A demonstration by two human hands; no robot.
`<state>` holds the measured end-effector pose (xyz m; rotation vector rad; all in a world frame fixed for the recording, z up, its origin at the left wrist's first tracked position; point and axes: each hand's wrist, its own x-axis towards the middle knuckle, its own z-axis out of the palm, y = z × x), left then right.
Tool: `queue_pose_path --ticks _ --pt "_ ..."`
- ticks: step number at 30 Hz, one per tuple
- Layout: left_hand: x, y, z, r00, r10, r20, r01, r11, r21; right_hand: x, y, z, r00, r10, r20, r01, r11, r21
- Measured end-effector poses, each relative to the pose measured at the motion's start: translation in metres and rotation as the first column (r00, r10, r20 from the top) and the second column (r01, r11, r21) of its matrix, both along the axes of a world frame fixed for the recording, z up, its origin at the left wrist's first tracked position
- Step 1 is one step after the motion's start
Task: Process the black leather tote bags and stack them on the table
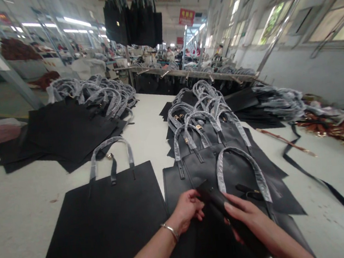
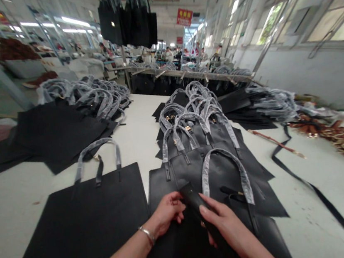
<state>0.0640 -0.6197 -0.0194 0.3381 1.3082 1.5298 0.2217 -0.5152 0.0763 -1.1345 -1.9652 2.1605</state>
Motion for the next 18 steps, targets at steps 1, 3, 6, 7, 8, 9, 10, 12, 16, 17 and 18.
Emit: queue_pose_path --ticks 1,3,6,7,8,9,10,12,16,17,18 --pt "0.0 0.0 -0.001 1.0 0.015 0.007 -0.015 1.0 -0.007 -0.002 0.001 0.002 0.999 -0.047 -0.013 0.048 0.999 0.025" --pt "-0.001 0.0 -0.001 0.997 0.064 0.036 -0.063 0.998 -0.016 -0.004 0.002 0.006 0.996 -0.09 -0.014 0.091 0.995 0.042" --pt "-0.001 0.001 0.0 0.997 0.06 0.049 -0.06 0.998 0.01 -0.003 0.002 0.008 0.999 -0.001 0.044 0.002 1.0 -0.025" --pt "-0.001 0.001 0.0 0.998 0.041 0.039 -0.042 0.999 0.02 -0.003 0.001 0.007 0.998 0.028 0.055 -0.025 0.999 -0.045" --pt "-0.001 0.001 0.0 0.999 0.026 0.029 -0.026 0.999 0.024 -0.003 0.0 0.006 0.998 0.039 0.051 -0.037 0.998 -0.051" --pt "-0.002 0.001 0.001 1.0 0.021 0.021 -0.022 1.0 0.023 -0.004 0.0 0.004 0.999 0.022 0.034 -0.021 0.999 -0.034" --pt "-0.002 0.0 0.001 0.999 0.03 0.018 -0.031 0.999 0.016 -0.005 0.0 0.002 1.0 -0.014 0.012 0.014 1.0 -0.006" --pt "-0.001 0.0 0.001 0.998 0.064 0.03 -0.064 0.998 0.0 -0.006 0.002 0.002 0.996 -0.085 -0.015 0.085 0.995 0.049" --pt "-0.001 -0.001 0.0 0.998 0.047 0.044 -0.047 0.999 0.002 0.003 0.002 0.005 0.998 0.02 0.063 -0.02 1.0 0.007" --pt "-0.001 -0.001 0.0 0.999 0.039 0.035 -0.039 0.999 0.002 0.005 0.0 0.004 0.996 0.05 0.079 -0.049 0.999 -0.011" --pt "-0.001 -0.001 0.0 0.999 0.037 0.022 -0.037 0.999 0.005 0.006 -0.001 0.003 0.994 0.063 0.089 -0.062 0.998 -0.019"
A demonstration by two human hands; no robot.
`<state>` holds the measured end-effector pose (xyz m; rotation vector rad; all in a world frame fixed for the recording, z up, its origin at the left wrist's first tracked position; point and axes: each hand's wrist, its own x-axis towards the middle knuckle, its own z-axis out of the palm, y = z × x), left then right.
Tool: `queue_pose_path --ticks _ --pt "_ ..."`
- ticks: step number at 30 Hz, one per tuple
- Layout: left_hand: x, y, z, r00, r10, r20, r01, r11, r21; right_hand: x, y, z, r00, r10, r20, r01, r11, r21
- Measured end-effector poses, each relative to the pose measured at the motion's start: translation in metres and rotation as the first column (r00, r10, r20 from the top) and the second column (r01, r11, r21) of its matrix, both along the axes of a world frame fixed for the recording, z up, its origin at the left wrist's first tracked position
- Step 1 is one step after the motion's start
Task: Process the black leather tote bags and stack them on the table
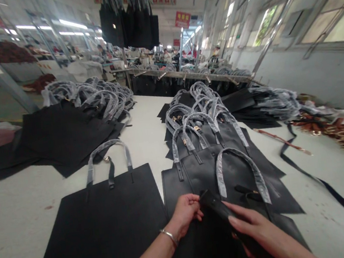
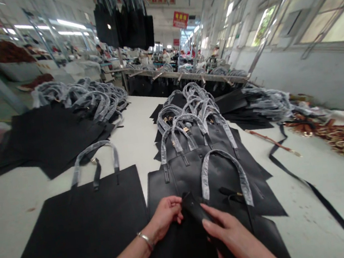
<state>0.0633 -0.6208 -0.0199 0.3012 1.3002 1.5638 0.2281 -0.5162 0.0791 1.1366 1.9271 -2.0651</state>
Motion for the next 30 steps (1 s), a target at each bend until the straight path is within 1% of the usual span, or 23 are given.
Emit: queue_pose_path --ticks 3,6,8,10,12,15,16,17,19,21,22,24,25,27,28,29,30 --pt "-0.001 0.001 0.0 0.999 0.003 -0.04 -0.002 1.0 0.025 -0.001 -0.004 -0.005 1.0 -0.014 -0.016 0.014 0.999 0.037" --pt "-0.003 0.001 0.001 0.999 -0.006 -0.042 0.008 0.999 0.034 -0.004 -0.005 -0.007 0.998 0.021 -0.052 -0.016 0.996 0.087" --pt "-0.003 0.0 0.001 0.999 -0.027 -0.027 0.028 0.999 0.04 -0.003 -0.005 -0.006 0.997 0.066 -0.047 -0.063 0.995 0.072" --pt "-0.002 -0.002 0.001 0.999 -0.054 -0.008 0.054 0.997 0.058 -0.004 -0.005 -0.004 0.996 0.085 -0.038 -0.083 0.996 0.042" --pt "-0.002 -0.004 0.001 0.999 -0.051 0.01 0.05 0.997 0.066 -0.006 -0.003 -0.004 0.998 0.038 -0.054 -0.035 0.998 0.057" --pt "-0.002 -0.006 0.0 0.999 0.003 0.035 -0.004 0.999 0.036 -0.008 0.002 -0.003 0.99 -0.088 -0.109 0.104 0.983 0.152" --pt "-0.002 -0.006 0.0 0.999 0.012 0.04 -0.013 1.0 0.028 -0.007 0.003 -0.002 0.988 -0.104 -0.116 0.122 0.98 0.158" --pt "-0.002 -0.006 0.0 0.999 0.011 0.04 -0.012 1.0 0.028 -0.004 0.004 -0.002 0.989 -0.1 -0.111 0.116 0.982 0.146" --pt "-0.001 -0.005 0.0 1.0 -0.012 0.024 0.011 0.999 0.042 0.002 0.003 -0.003 0.996 -0.04 -0.08 0.048 0.994 0.096" --pt "-0.001 -0.003 -0.001 0.999 -0.045 -0.014 0.046 0.997 0.057 0.005 -0.001 -0.007 0.998 0.016 -0.059 -0.012 0.997 0.074" --pt "-0.001 -0.002 -0.002 0.998 -0.055 -0.036 0.057 0.997 0.06 0.005 -0.003 -0.01 0.998 0.021 -0.06 -0.017 0.997 0.072" --pt "-0.003 -0.002 -0.004 0.994 -0.067 -0.085 0.071 0.996 0.046 0.003 -0.006 -0.014 0.996 -0.023 -0.09 0.032 0.994 0.106" --pt "-0.005 -0.002 -0.005 0.991 -0.071 -0.117 0.074 0.997 0.018 0.002 -0.006 -0.015 0.991 -0.064 -0.115 0.079 0.988 0.135" --pt "-0.01 -0.003 -0.005 0.969 -0.069 -0.239 0.045 0.993 -0.107 0.006 -0.001 -0.013 0.975 -0.147 -0.166 0.179 0.964 0.196" --pt "-0.012 -0.003 -0.004 0.935 -0.05 -0.351 -0.01 0.986 -0.167 0.012 0.003 -0.011 0.965 -0.184 -0.187 0.223 0.95 0.218" --pt "-0.013 -0.003 -0.001 0.87 -0.016 -0.493 -0.091 0.977 -0.193 0.02 0.006 -0.009 0.955 -0.215 -0.202 0.259 0.94 0.224" --pt "-0.013 0.0 0.003 0.77 0.026 -0.637 -0.175 0.97 -0.171 0.031 0.01 -0.006 0.946 -0.245 -0.213 0.291 0.932 0.216"
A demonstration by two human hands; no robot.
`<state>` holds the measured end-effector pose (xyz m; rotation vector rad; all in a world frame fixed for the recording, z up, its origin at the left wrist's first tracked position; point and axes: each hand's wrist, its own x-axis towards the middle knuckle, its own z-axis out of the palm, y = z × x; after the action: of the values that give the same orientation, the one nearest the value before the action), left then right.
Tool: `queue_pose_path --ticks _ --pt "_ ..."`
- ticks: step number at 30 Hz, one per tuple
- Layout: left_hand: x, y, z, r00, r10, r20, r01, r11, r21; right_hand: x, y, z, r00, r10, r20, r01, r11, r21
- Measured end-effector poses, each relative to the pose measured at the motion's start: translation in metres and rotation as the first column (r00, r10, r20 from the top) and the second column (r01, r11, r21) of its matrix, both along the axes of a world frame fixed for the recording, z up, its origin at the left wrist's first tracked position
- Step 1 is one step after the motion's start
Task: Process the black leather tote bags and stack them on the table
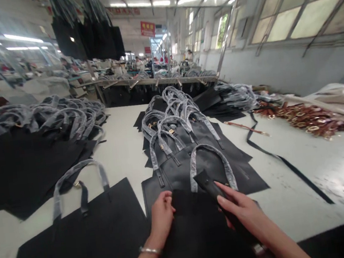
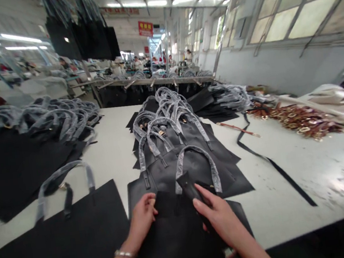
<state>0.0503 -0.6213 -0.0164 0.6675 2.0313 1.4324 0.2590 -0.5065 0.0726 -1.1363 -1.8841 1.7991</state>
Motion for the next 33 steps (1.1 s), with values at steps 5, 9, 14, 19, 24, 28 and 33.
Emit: queue_pose_path --ticks 5,9,14,19,24,28,33 --pt "0.039 0.042 0.032 0.843 -0.201 -0.499 0.288 0.952 0.102 0.059 0.006 -0.006 0.969 -0.245 -0.027 0.244 0.97 -0.008" --pt "0.087 0.099 0.037 0.685 -0.492 -0.538 0.54 0.838 -0.078 0.084 0.0 -0.025 0.923 -0.381 -0.051 0.379 0.924 -0.049" --pt "0.098 0.143 0.025 0.719 -0.58 -0.383 0.547 0.812 -0.204 0.09 -0.009 -0.037 0.908 -0.409 -0.089 0.396 0.908 -0.135" --pt "0.076 0.145 0.022 0.872 -0.402 -0.28 0.38 0.916 -0.132 0.084 -0.01 -0.047 0.912 -0.387 -0.135 0.364 0.916 -0.168" --pt "0.069 0.135 0.019 0.929 -0.369 -0.026 0.367 0.929 -0.052 0.073 -0.003 -0.053 0.95 -0.27 -0.157 0.248 0.958 -0.146" --pt "0.069 0.126 0.02 0.876 -0.467 0.122 0.458 0.884 0.096 0.06 0.01 -0.042 0.959 -0.201 -0.201 0.172 0.973 -0.152" --pt "0.068 0.12 0.022 0.848 -0.499 0.176 0.463 0.861 0.209 0.05 0.021 -0.024 0.958 -0.219 -0.186 0.185 0.966 -0.182"
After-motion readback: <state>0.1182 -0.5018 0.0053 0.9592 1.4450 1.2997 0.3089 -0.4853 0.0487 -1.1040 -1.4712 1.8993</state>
